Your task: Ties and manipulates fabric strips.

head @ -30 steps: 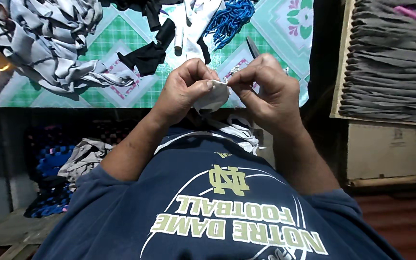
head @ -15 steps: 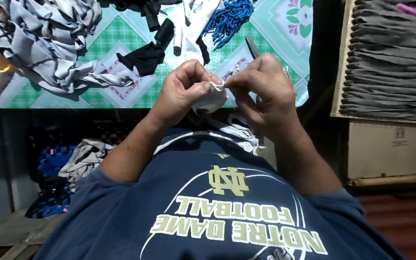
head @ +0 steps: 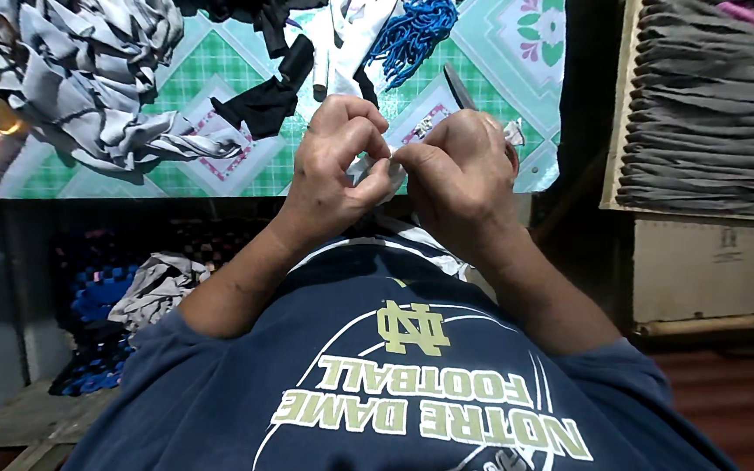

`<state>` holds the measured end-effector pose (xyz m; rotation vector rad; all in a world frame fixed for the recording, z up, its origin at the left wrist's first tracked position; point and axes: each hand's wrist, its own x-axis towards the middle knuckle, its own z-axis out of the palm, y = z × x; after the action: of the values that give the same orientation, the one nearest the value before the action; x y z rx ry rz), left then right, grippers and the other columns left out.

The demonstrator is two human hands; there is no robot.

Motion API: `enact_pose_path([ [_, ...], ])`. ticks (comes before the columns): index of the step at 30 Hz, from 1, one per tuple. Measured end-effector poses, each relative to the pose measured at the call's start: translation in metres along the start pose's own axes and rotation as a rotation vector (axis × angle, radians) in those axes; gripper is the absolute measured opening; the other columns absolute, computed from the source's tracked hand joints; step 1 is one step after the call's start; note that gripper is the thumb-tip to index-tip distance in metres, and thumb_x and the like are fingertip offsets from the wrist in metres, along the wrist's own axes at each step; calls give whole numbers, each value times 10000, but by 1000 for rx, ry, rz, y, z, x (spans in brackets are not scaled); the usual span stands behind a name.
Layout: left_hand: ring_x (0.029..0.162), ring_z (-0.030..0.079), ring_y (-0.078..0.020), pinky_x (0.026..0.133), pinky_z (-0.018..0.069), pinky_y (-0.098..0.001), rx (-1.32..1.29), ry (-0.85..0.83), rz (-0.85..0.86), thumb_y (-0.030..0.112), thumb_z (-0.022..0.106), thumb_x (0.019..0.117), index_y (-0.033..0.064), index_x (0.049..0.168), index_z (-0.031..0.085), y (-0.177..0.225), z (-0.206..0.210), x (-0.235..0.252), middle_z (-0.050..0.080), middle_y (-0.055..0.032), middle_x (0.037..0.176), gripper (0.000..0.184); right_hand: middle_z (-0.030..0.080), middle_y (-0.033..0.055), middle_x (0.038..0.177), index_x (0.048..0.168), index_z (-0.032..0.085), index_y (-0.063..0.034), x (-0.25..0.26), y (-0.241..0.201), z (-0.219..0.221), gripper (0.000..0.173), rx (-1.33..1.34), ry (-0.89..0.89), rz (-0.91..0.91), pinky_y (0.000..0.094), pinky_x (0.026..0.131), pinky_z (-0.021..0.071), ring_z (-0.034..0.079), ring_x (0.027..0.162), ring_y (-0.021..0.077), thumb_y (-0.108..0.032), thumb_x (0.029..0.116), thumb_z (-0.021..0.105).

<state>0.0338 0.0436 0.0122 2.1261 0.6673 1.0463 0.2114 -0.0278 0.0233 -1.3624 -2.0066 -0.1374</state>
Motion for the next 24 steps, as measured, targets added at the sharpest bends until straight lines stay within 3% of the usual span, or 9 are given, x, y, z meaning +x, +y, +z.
enact_pose_path([
  [3, 1120, 551, -171, 952, 447, -253, -59, 6, -28, 63, 634, 910, 20, 874, 690, -2, -1, 0, 601, -143, 1109, 80, 609, 172, 848, 993, 754, -16, -1, 4, 1, 148, 78, 13, 32, 421, 798, 457, 589, 823, 295, -48, 986, 610],
  [7, 916, 580, -70, 780, 501, -192, -251, -15, -146, 57, 608, 945, 11, 947, 657, -1, -3, -1, 592, -52, 989, 67, 610, 152, 888, 1026, 756, -12, 0, 12, -5, 148, 248, 1, 95, 388, 794, 471, 584, 843, 240, -64, 978, 625],
  [11, 803, 596, -13, 731, 518, -182, -411, -32, -203, 23, 569, 962, 24, 975, 603, 1, -4, -1, 619, 9, 910, 36, 607, 143, 907, 1020, 753, 0, 1, 17, -9, 159, 355, 7, 114, 308, 773, 478, 577, 844, 182, -74, 975, 619],
  [18, 830, 635, -39, 769, 555, -233, -615, -74, -255, 42, 568, 981, 55, 1007, 606, -3, -5, -1, 647, 33, 903, 48, 588, 116, 946, 1017, 735, 33, 2, 19, -12, 150, 534, -19, 149, 185, 788, 501, 577, 879, 95, -30, 961, 611],
  [24, 893, 663, -58, 818, 572, -259, -806, -165, -296, 50, 574, 992, 69, 1045, 625, -5, -6, 0, 678, 28, 957, 76, 611, 64, 937, 1007, 723, 38, 3, 21, -11, 127, 756, -35, 220, 200, 798, 506, 578, 886, 70, -3, 947, 620],
])
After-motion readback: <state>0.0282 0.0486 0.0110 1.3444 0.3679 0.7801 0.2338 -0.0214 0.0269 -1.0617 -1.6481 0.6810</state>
